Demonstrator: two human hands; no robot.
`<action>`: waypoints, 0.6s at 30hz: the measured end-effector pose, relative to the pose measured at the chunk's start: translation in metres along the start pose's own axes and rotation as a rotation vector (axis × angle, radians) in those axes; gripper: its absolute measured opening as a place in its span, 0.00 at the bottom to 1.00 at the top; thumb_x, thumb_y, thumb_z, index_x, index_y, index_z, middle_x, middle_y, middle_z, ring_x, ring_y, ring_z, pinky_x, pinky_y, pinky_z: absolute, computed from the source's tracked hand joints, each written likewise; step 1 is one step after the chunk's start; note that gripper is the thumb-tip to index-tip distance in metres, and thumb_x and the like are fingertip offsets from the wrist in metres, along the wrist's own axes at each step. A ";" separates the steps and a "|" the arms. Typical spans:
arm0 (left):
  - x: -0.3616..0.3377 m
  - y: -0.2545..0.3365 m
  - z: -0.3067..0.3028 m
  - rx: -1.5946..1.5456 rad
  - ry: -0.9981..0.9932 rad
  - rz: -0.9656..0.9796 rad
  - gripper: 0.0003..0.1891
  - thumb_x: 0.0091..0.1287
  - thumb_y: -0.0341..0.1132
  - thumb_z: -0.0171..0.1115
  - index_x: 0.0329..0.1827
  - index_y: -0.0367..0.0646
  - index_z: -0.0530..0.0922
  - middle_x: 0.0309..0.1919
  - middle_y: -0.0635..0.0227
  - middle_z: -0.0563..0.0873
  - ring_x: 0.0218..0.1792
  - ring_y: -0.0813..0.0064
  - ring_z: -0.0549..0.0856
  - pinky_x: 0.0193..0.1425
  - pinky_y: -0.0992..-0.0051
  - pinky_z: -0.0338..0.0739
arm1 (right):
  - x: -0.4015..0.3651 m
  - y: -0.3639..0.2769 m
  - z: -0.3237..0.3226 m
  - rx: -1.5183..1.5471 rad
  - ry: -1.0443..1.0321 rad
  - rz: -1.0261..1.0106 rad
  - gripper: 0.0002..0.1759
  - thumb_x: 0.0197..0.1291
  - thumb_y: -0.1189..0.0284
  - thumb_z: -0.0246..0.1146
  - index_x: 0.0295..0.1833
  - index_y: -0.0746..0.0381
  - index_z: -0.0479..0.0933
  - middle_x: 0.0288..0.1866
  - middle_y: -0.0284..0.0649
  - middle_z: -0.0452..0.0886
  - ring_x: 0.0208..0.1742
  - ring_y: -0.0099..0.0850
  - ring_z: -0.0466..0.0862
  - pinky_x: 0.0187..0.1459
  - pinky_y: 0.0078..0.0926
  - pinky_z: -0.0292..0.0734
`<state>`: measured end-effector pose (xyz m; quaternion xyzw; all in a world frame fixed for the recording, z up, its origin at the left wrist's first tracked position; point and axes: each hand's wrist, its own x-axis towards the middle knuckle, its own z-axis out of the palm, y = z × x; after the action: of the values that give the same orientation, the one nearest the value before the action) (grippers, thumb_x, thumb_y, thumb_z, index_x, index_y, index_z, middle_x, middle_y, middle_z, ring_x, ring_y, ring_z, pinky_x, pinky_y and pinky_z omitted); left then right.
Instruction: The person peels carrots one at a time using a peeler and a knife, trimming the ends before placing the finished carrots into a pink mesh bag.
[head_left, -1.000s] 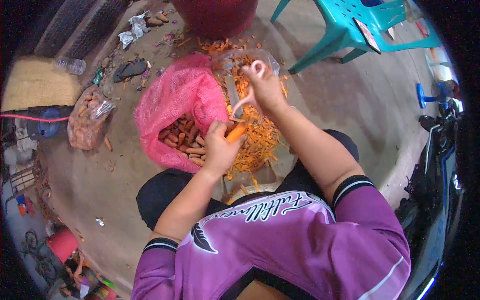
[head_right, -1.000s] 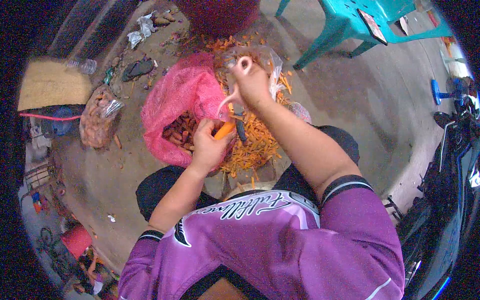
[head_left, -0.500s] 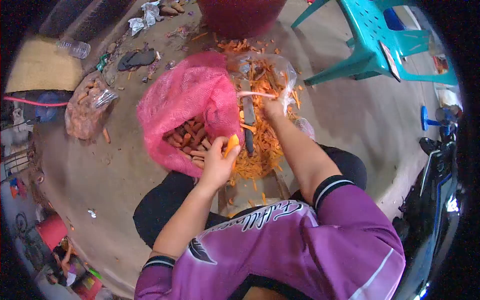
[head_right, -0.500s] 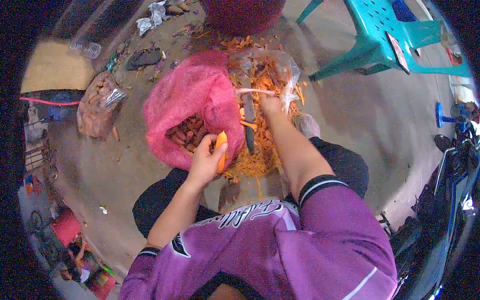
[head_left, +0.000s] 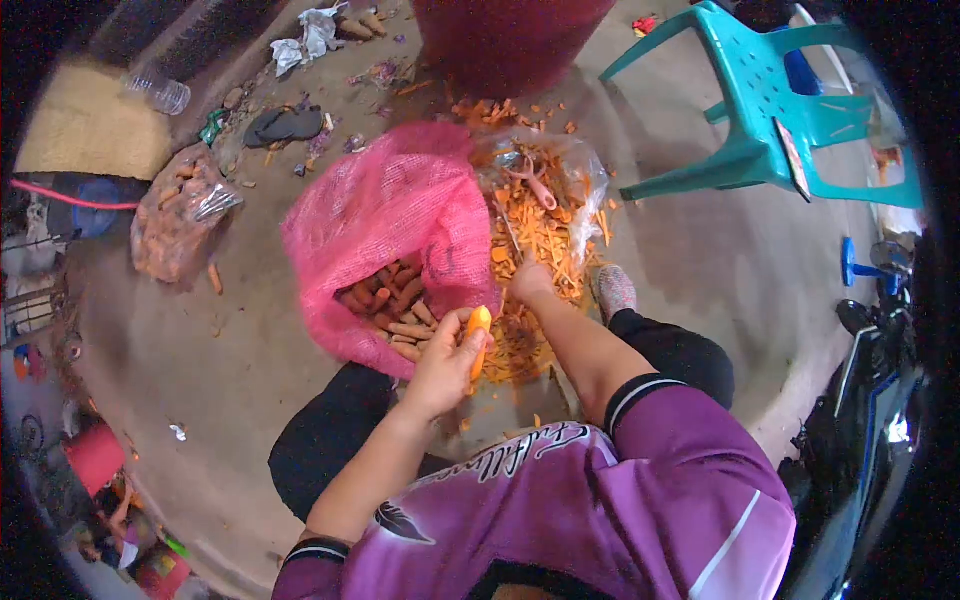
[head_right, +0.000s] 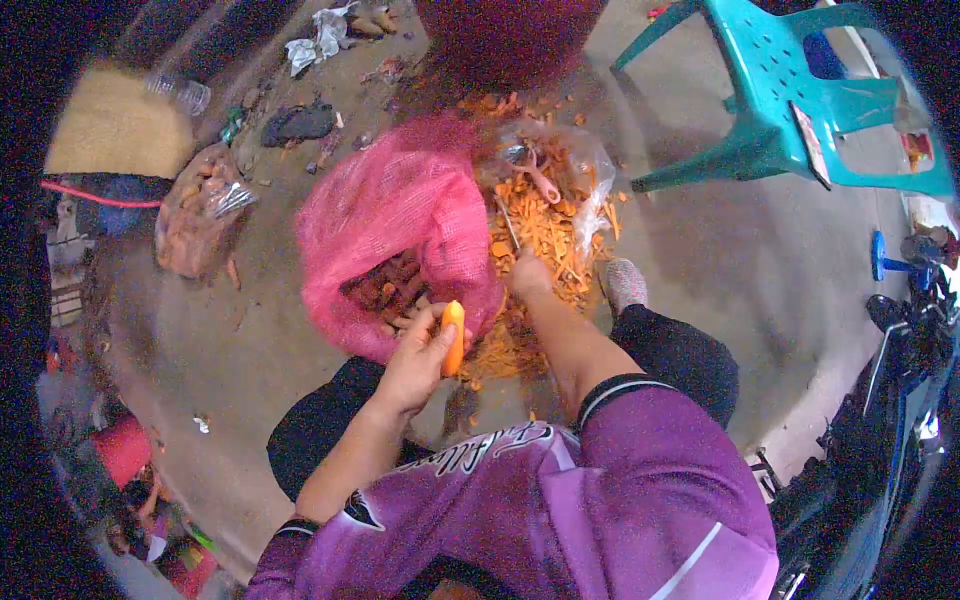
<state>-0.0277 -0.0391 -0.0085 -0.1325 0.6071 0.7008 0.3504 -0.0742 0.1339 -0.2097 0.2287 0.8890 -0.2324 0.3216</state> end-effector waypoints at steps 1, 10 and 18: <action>0.000 0.002 0.003 -0.019 -0.008 -0.012 0.13 0.65 0.32 0.47 0.52 0.42 0.64 0.36 0.68 0.75 0.37 0.79 0.76 0.43 0.80 0.72 | 0.015 0.012 0.010 0.042 0.086 -0.053 0.21 0.49 0.67 0.57 0.48 0.67 0.66 0.41 0.58 0.75 0.40 0.48 0.78 0.41 0.36 0.73; -0.022 0.041 0.033 0.122 -0.141 0.176 0.16 0.58 0.33 0.59 0.48 0.37 0.71 0.38 0.72 0.76 0.41 0.82 0.74 0.47 0.81 0.68 | -0.081 -0.012 -0.140 0.925 -0.321 -0.130 0.11 0.52 0.68 0.57 0.32 0.66 0.71 0.22 0.39 0.73 0.21 0.28 0.75 0.22 0.25 0.72; -0.023 0.053 0.047 0.405 -0.332 0.484 0.14 0.53 0.28 0.63 0.43 0.35 0.75 0.36 0.70 0.77 0.37 0.82 0.76 0.42 0.83 0.70 | -0.200 0.004 -0.204 0.587 -0.114 -0.675 0.37 0.28 0.56 0.73 0.42 0.71 0.73 0.35 0.45 0.79 0.36 0.31 0.78 0.41 0.27 0.71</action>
<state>-0.0347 -0.0028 0.0568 0.2028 0.6825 0.6408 0.2874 -0.0294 0.2001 0.0643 -0.0056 0.7911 -0.5789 0.1975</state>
